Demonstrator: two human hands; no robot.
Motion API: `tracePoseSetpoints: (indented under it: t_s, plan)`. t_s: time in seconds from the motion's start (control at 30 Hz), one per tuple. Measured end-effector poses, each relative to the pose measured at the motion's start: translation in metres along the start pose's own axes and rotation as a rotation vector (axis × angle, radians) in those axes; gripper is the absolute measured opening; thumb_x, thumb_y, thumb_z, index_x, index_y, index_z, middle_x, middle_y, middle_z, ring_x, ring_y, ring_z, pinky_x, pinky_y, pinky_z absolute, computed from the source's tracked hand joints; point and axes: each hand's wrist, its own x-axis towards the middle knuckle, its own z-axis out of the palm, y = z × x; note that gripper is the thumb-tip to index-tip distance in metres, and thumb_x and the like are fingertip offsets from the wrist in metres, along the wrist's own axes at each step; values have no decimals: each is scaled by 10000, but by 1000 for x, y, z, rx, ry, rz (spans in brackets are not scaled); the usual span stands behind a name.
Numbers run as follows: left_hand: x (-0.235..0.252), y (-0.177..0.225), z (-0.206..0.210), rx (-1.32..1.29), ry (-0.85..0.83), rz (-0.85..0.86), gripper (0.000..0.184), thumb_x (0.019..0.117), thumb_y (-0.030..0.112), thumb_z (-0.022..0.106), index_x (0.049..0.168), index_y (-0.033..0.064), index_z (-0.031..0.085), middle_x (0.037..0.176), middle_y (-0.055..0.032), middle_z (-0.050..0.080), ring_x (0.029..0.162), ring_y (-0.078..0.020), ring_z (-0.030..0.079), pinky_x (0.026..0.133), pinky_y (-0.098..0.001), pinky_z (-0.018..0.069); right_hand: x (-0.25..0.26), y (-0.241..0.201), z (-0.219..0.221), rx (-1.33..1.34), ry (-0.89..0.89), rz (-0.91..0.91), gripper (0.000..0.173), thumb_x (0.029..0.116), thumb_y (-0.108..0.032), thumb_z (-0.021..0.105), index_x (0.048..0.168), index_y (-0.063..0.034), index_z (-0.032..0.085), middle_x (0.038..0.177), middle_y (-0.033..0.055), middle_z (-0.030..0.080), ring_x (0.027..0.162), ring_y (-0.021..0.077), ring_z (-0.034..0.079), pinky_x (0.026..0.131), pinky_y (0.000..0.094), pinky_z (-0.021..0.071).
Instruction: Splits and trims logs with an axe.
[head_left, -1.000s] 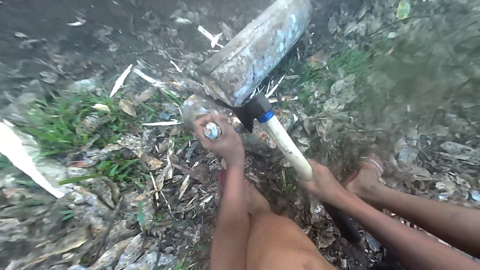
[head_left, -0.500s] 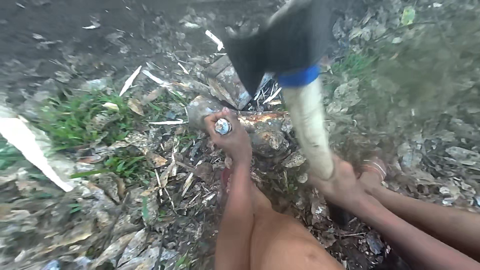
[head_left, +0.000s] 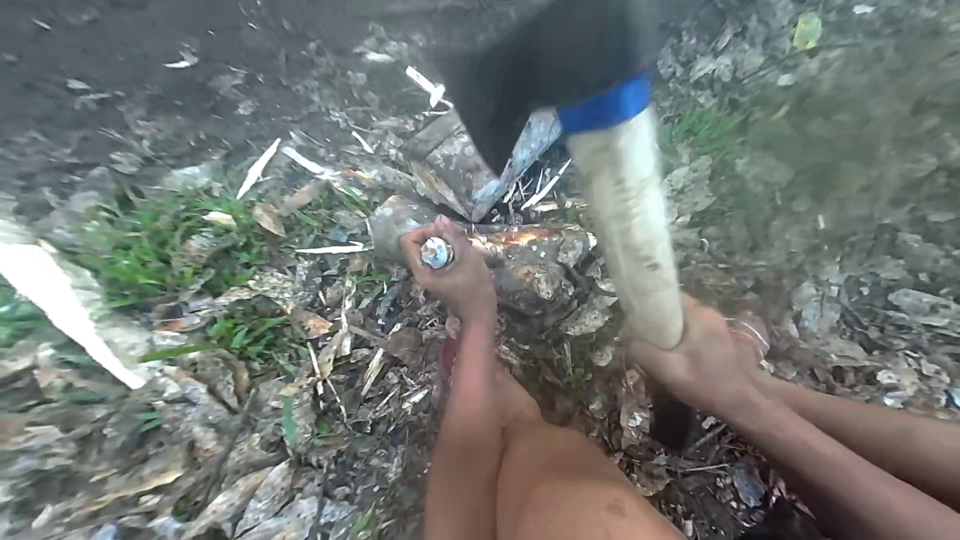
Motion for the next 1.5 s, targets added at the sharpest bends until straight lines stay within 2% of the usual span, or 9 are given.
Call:
tracePoseSetpoints:
  t_s: [0.1, 0.23, 0.4, 0.7, 0.87, 1.1, 1.3, 1.43, 1.5]
  plan:
    - [6, -1, -1, 1, 16, 15, 54, 989, 12, 584, 980, 44, 541, 766, 17, 574, 642, -74, 603, 617, -266, 572, -1, 2, 2, 16, -4, 23, 366, 817, -279, 701, 1084, -34, 647, 802, -50, 683, 704, -84, 627, 654, 128, 539]
    - [3, 0, -1, 33, 4, 34, 32, 982, 17, 600, 980, 9, 570, 777, -11, 607, 654, -88, 624, 622, -286, 583, 3, 51, 36, -53, -396, 316, 481, 844, -246, 713, 1248, -7, 610, 964, 127, 693, 855, 230, 689, 798, 465, 570]
    - [0, -2, -4, 4, 30, 20, 62, 969, -4, 580, 974, 42, 539, 786, 6, 575, 652, -83, 613, 627, -280, 589, 0, 46, 36, -128, -384, 289, 440, 831, -297, 690, 1188, -45, 640, 868, 100, 687, 775, 244, 686, 706, 490, 562]
    - [3, -1, -1, -15, 23, 3, 88, 967, -18, 586, 969, 53, 534, 769, 18, 581, 650, -80, 612, 638, -277, 583, 1, -4, 4, -77, 54, -51, 335, 829, -298, 678, 1044, -42, 653, 746, -31, 658, 652, -52, 611, 601, 151, 515]
    - [1, 0, 0, 23, -7, 12, 34, 992, 21, 574, 977, 31, 545, 768, 6, 581, 647, -77, 612, 622, -276, 582, 2, 56, 49, -129, -440, 392, 497, 860, -261, 713, 1278, -22, 584, 975, 159, 689, 890, 312, 693, 811, 544, 558]
    - [2, -3, 1, 5, 26, 23, 59, 968, -8, 579, 966, 39, 542, 776, 12, 568, 644, -71, 603, 618, -267, 573, 5, 21, 16, -128, -297, 255, 443, 837, -317, 686, 1188, -49, 654, 849, 90, 687, 760, 233, 681, 688, 484, 557]
    - [3, -1, -1, -17, 35, -6, 72, 981, 1, 577, 982, 60, 536, 766, 28, 572, 644, -70, 604, 623, -263, 573, 1, -6, 5, -24, 75, -24, 323, 823, -302, 682, 1034, -60, 645, 752, -61, 650, 662, -80, 603, 610, 129, 511]
    - [2, 2, 0, 27, 2, 3, 31, 995, 15, 570, 990, 24, 541, 777, -1, 580, 652, -86, 614, 635, -281, 581, 1, 42, 40, -105, -317, 295, 481, 852, -266, 716, 1244, -8, 610, 924, 138, 699, 825, 259, 697, 763, 499, 574]
    - [1, 2, 3, 25, -12, 21, 30, 987, 15, 572, 967, 23, 552, 757, -3, 588, 636, -86, 619, 615, -281, 586, 4, 60, 54, -124, -442, 405, 497, 860, -271, 724, 1274, -30, 592, 973, 160, 690, 885, 321, 691, 805, 561, 557]
